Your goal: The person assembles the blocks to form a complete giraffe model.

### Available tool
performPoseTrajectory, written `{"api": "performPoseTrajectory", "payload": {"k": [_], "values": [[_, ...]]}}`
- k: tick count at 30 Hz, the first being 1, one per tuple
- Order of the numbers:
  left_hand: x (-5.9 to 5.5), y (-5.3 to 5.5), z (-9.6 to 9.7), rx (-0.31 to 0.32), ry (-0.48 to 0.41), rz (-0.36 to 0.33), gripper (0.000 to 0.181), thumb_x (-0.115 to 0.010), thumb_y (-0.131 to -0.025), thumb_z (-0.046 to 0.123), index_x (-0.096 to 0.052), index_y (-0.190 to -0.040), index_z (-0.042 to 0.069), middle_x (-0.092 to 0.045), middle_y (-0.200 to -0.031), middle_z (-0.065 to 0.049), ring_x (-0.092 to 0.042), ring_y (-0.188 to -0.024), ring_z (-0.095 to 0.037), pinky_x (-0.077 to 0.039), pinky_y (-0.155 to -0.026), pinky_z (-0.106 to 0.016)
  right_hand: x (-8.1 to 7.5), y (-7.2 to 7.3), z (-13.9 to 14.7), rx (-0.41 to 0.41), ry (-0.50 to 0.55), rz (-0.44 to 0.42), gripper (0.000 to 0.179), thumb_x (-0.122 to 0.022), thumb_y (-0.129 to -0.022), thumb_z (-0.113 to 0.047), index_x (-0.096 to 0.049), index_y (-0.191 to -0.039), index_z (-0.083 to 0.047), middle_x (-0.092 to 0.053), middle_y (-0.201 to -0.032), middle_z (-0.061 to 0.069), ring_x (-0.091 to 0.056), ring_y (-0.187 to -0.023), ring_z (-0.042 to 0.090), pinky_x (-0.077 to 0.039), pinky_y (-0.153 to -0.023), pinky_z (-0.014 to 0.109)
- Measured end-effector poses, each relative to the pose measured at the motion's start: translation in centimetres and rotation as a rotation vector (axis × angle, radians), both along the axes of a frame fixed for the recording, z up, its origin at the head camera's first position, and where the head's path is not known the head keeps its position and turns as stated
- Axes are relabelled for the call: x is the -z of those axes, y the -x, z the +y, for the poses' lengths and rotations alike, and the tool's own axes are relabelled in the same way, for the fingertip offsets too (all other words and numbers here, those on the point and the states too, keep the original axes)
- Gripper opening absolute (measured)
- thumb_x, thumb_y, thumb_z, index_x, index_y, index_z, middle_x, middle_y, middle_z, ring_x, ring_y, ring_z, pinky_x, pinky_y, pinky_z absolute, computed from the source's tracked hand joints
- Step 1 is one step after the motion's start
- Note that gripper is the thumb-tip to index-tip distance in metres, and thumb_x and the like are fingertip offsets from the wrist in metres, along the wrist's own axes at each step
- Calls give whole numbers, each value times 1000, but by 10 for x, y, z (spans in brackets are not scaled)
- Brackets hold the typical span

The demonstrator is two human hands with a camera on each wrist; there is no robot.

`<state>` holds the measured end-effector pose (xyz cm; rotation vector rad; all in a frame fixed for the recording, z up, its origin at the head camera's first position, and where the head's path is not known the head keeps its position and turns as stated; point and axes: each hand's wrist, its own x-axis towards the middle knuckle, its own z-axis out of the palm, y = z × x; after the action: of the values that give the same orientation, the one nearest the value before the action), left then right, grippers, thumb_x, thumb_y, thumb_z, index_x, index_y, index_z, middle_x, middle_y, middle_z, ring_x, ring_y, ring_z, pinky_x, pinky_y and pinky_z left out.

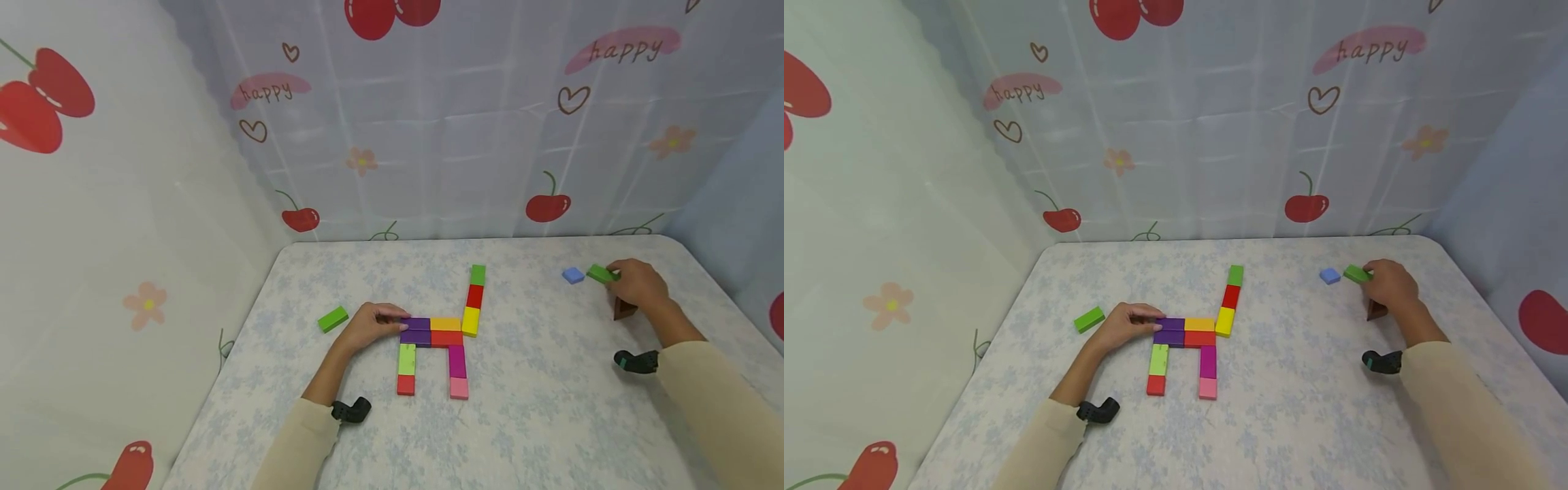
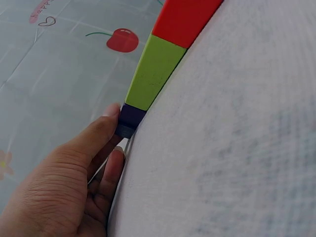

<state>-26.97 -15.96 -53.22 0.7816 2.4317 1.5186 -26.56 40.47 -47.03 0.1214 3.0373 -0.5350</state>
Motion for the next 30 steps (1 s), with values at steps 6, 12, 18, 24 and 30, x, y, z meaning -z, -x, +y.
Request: {"api": "performPoseTrajectory", "payload": {"k": [6,12,18,24,30], "values": [[-1,0,0,1,-2,-8,24,-82,-88,26,-81,-112,23,-75,-111,6,-62,-85,-16,-48,-69,-27,-4,1,0,-7,8,30,50,-67,-94,-16,-55,-126,20,-58,-115,40,-59,-97,53,-50,-75,58],[0,0,1,-2,-15,-6,24,-83,-87,25,-81,-111,22,-75,-108,4,-61,-81,-16,-47,-69,-27,-10,-8,-20,-19,62,134,49,-69,-93,-19,-59,-124,18,-62,-110,38,-61,-92,50,-52,-66,53],[0,-1,0,0,4,0,23,-82,-88,26,-81,-111,26,-75,-106,9,-60,-78,-16,-47,-68,-27,-15,-22,-55,-33,146,124,52,-69,-94,-21,-58,-129,17,-60,-114,38,-63,-65,31,-50,-49,42],[2,-1,0,1,-11,-2,24,-83,-88,23,-81,-111,21,-75,-106,5,-59,-77,-14,-47,-67,-27,-12,-30,-83,-136,120,145,48,-74,-90,-17,-64,-123,15,-68,-101,31,-64,-81,35,-49,-58,37],[3,-1,1,2,-27,-1,24,-83,-87,22,-81,-111,19,-75,-107,2,-58,-77,-15,-46,-67,-26,-6,-36,-103,-186,112,125,39,-78,-88,-14,-69,-117,11,-70,-93,25,-67,-82,37,-53,-60,43]]}}
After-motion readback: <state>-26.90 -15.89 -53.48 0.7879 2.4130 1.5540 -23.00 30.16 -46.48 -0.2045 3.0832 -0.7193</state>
